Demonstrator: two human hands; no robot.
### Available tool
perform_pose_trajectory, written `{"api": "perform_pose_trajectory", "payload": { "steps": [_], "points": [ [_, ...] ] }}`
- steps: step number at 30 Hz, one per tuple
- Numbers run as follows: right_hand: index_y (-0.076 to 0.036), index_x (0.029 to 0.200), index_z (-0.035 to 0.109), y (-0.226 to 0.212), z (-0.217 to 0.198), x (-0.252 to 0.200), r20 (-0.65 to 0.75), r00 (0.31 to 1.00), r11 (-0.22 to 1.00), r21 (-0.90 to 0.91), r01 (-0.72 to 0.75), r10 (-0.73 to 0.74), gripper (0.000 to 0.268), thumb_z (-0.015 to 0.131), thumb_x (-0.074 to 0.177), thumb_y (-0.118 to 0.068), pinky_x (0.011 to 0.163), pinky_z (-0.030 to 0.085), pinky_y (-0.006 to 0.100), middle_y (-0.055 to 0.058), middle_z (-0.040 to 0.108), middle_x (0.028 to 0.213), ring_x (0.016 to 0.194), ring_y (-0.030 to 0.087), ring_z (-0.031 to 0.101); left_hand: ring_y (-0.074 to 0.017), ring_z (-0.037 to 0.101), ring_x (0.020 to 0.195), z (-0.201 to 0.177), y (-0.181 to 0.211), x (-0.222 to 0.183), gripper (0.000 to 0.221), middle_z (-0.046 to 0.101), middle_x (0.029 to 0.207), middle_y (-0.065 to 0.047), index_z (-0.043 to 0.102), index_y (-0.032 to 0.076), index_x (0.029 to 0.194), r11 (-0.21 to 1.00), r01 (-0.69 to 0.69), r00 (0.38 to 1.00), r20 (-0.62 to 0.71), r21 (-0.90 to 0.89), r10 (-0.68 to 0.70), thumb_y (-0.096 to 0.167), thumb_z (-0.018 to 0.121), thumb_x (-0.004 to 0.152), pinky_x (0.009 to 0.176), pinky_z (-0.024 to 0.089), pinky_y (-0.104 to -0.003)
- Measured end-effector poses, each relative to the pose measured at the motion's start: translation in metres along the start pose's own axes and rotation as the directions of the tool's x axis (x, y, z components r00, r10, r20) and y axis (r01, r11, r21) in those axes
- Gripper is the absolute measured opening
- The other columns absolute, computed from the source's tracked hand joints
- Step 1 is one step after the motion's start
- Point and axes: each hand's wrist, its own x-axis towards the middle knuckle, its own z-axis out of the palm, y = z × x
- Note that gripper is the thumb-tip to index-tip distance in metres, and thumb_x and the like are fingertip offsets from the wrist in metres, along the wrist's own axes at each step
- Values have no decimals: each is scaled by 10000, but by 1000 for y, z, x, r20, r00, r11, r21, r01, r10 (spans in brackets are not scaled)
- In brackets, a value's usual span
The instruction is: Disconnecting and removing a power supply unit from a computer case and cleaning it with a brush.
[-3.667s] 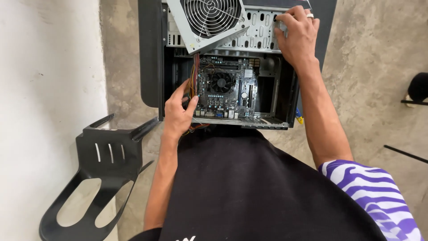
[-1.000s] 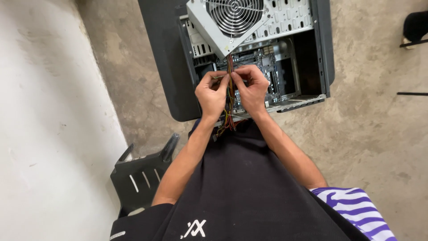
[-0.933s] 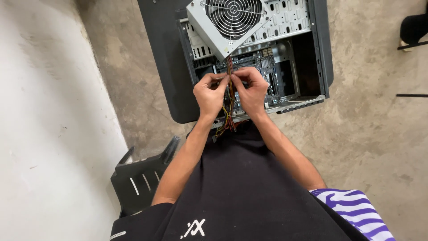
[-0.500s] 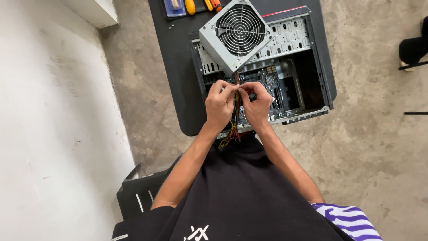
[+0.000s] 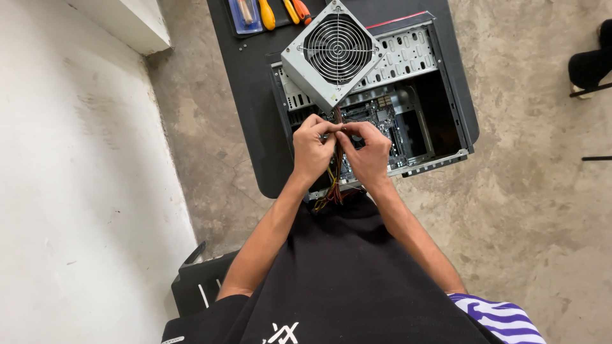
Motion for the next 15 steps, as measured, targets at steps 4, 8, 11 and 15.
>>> {"api": "perform_pose_trajectory", "payload": {
  "steps": [4, 8, 11, 15],
  "points": [
    [-119, 922, 775, 8, -2, 3, 9, 1000, 999, -43, -18, 18, 40, 796, 953, -132, 681, 588, 353, 35, 746, 811, 776, 264, 752, -179, 734, 751, 2, 1, 2, 155, 658, 798, -50, 826, 143, 933, 999, -30, 999, -10, 40, 31, 7, 761, 897, 523, 580, -197],
    [-107, 923, 773, 16, -6, 12, 54, 997, 999, -3, -49, 49, 51, 782, 963, -136, 697, 584, 364, 51, 746, 793, 775, 278, 753, -148, 762, 797, 2, -8, 1, 167, 699, 842, -46, 817, 150, 971, 981, 136, 991, 11, -139, -136, 17, 793, 873, 555, 623, -217],
    [-98, 947, 763, 20, -10, 16, 105, 994, 1000, 14, -5, 4, 20, 768, 966, -94, 695, 566, 373, 65, 735, 762, 756, 284, 750, -270, 710, 1056, 13, -42, -7, 352, 689, 1118, -198, 647, 51, 1304, 868, 327, 941, 46, -374, -335, 123, 772, 983, 802, 634, -409],
    [-114, 954, 762, 16, -8, 11, 125, 991, 997, 54, -50, 42, 43, 756, 975, -77, 698, 560, 317, 23, 752, 751, 724, 215, 750, -206, 736, 917, 22, -75, -5, 376, 765, 1038, -100, 760, 65, 1178, 607, 578, 775, 134, -545, -618, 204, 896, 857, 687, 630, -349]
  ]
}}
